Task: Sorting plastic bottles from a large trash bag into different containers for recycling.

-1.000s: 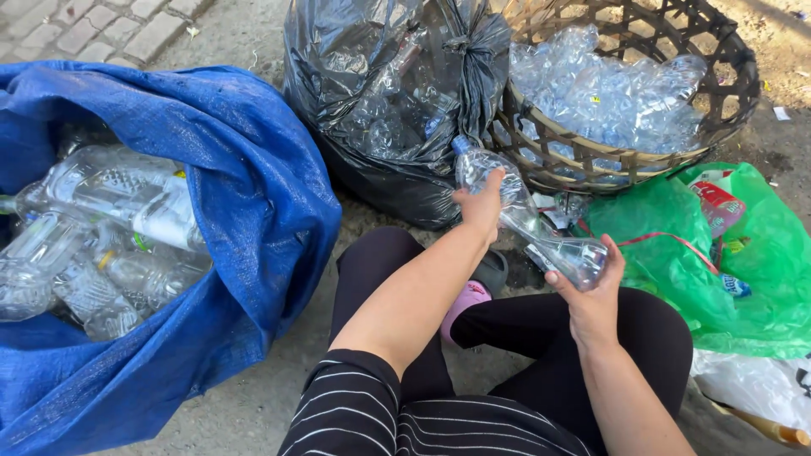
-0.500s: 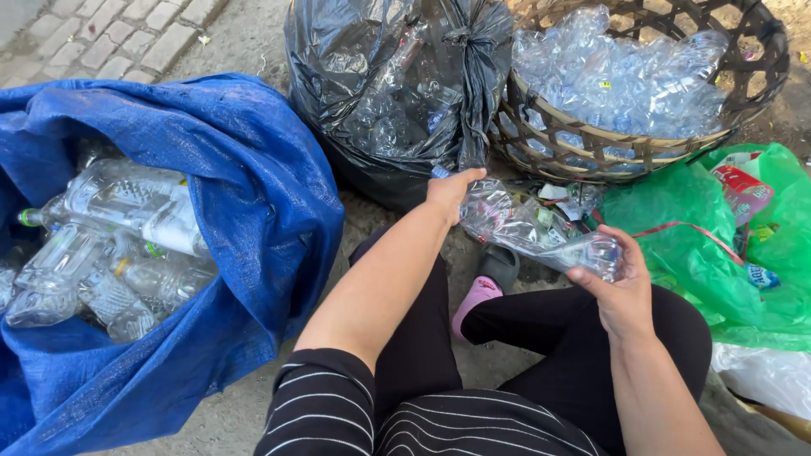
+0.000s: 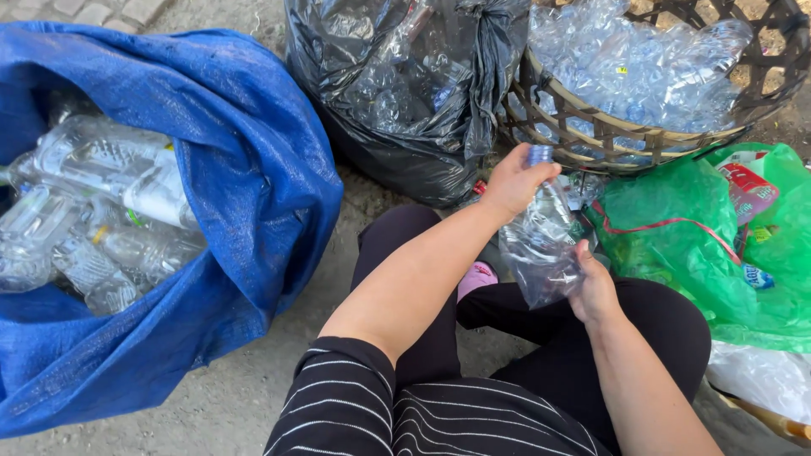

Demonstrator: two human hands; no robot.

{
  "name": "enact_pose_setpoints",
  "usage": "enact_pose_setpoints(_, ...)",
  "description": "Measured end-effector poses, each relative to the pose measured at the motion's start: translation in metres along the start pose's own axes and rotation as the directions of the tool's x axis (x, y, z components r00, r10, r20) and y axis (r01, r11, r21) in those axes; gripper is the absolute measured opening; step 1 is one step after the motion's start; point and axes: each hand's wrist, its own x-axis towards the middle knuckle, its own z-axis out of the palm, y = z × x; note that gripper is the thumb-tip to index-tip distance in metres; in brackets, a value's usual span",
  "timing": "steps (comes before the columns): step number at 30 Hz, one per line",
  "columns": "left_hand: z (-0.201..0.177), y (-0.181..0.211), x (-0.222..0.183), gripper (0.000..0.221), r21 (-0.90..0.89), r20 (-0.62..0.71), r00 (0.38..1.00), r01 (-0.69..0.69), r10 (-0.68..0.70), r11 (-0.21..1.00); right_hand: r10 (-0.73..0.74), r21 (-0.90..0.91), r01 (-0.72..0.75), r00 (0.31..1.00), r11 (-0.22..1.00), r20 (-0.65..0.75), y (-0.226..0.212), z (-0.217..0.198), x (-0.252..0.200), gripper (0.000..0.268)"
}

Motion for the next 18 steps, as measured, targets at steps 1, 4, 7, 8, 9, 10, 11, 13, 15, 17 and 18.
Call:
enact_pose_setpoints(1,0.001,0.005,-0.007,0.021,-0.255,0.060,0.994,-0.072,0.090,0.964,0.060,0.055,-0.064,0.997,0.996,0.056,0.003,-0.002,0.000,0.054)
enact_pose_setpoints(4,0.005,0.033,-0.030,0.016,-0.378,0.155,0.983,-0.033,0.099,0.925,0.154,0.116,-0.168,0.981,0.979,0.122,-0.014,0.022,-0.016,0.062)
enact_pose_setpoints(7,0.007,0.033,-0.035,0.014,-0.502,0.209,0.970,-0.003,0.125,0.865,0.180,0.200,-0.206,0.973,0.958,0.141,-0.013,0.023,-0.022,0.066)
enact_pose_setpoints(8,0.008,0.031,-0.034,0.014,-0.503,0.203,0.971,-0.005,0.124,0.864,0.185,0.197,-0.211,0.972,0.957,0.144,-0.014,0.027,-0.028,0.066)
enact_pose_setpoints(9,0.009,0.029,-0.033,0.015,-0.562,0.219,0.967,0.015,0.131,0.827,0.215,0.239,-0.250,0.963,0.938,0.164,-0.015,0.031,-0.033,0.058)
enact_pose_setpoints(10,0.012,0.027,-0.032,0.015,-0.617,0.237,0.962,0.038,0.139,0.786,0.243,0.282,-0.287,0.953,0.915,0.183,-0.016,0.034,-0.038,0.050)
enact_pose_setpoints(11,0.014,0.024,-0.030,0.015,-0.617,0.234,0.962,0.037,0.139,0.786,0.245,0.281,-0.290,0.952,0.915,0.185,-0.020,0.041,-0.043,0.050)
enact_pose_setpoints(13,0.020,0.018,-0.025,0.014,-0.620,0.256,0.962,0.085,0.099,0.780,0.256,0.295,-0.300,0.950,0.907,0.179,-0.029,0.053,-0.054,0.045)
enact_pose_setpoints(15,0.021,0.015,-0.019,0.014,-0.601,0.255,0.963,0.084,0.091,0.795,0.261,0.310,-0.305,0.949,0.901,0.176,-0.044,0.070,-0.061,0.042)
enact_pose_setpoints(17,0.020,0.008,-0.015,0.013,-0.582,0.250,0.965,0.088,0.075,0.809,0.274,0.324,-0.317,0.946,0.891,0.172,-0.038,0.065,-0.050,0.039)
enact_pose_setpoints(18,0.021,0.004,-0.012,0.012,-0.571,0.228,0.971,0.077,0.068,0.817,0.165,0.266,-0.170,0.986,0.949,0.040,-0.026,0.051,-0.035,0.030)
